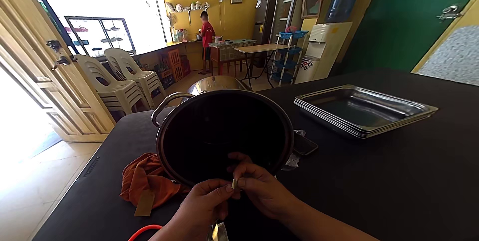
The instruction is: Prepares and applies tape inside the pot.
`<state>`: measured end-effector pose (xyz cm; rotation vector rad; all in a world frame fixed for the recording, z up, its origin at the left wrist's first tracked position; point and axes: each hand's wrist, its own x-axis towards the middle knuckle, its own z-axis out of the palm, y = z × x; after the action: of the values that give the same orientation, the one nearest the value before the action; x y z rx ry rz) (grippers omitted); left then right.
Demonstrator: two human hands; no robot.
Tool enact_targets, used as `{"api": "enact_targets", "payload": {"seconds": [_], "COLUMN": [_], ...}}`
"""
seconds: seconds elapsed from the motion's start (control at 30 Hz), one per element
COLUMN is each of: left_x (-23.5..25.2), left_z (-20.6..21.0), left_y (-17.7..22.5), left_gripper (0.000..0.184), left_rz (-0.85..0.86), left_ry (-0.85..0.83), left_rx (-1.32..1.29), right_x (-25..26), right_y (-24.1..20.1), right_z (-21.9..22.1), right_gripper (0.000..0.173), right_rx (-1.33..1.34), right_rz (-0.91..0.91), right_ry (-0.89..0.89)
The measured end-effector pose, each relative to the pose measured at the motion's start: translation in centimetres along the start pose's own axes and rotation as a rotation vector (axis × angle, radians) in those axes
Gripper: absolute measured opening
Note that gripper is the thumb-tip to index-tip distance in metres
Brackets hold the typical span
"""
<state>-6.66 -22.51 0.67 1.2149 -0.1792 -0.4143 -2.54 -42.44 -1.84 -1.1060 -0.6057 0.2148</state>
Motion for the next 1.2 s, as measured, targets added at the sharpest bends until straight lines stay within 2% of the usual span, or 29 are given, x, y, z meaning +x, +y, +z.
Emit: {"api": "enact_targets", "payload": {"seconds": [0.2,0.37,0.7,1.0,1.2], "left_x": [-0.1,0.0,-0.1,-0.3,-0.3], "left_z": [0.1,0.1,0.3,0.6,1.1], "left_y": [-0.6,-0.8,-0.7,-0.8,-1.1], "left_gripper": [0.016,0.013,0.011,0.012,0.01], "left_rz": [-0.036,-0.029,-0.007,0.143,0.279], "left_ry": [-0.087,-0.121,-0.055,0.103,0.284], "left_rx": [-0.193,-0.207,-0.203,0.011,0.134], "right_x": [0.0,0.0,0.1,-0.2,-0.6], "right_y": [-0.1,-0.2,-0.6,-0.8,-1.1], "right_z": [0.2,0.2,0.1,-0.2,0.2], "right_gripper": [0.004,0.005,0.009,0.016,0.018], "right_rx": [0.027,-0.02,-0.111,-0.19,-0.252], "right_rz": [-0.014,-0.037,0.003,0.011,0.009], "right_ry": [-0.06,-0.084,-0.069,0.021,0.116]}}
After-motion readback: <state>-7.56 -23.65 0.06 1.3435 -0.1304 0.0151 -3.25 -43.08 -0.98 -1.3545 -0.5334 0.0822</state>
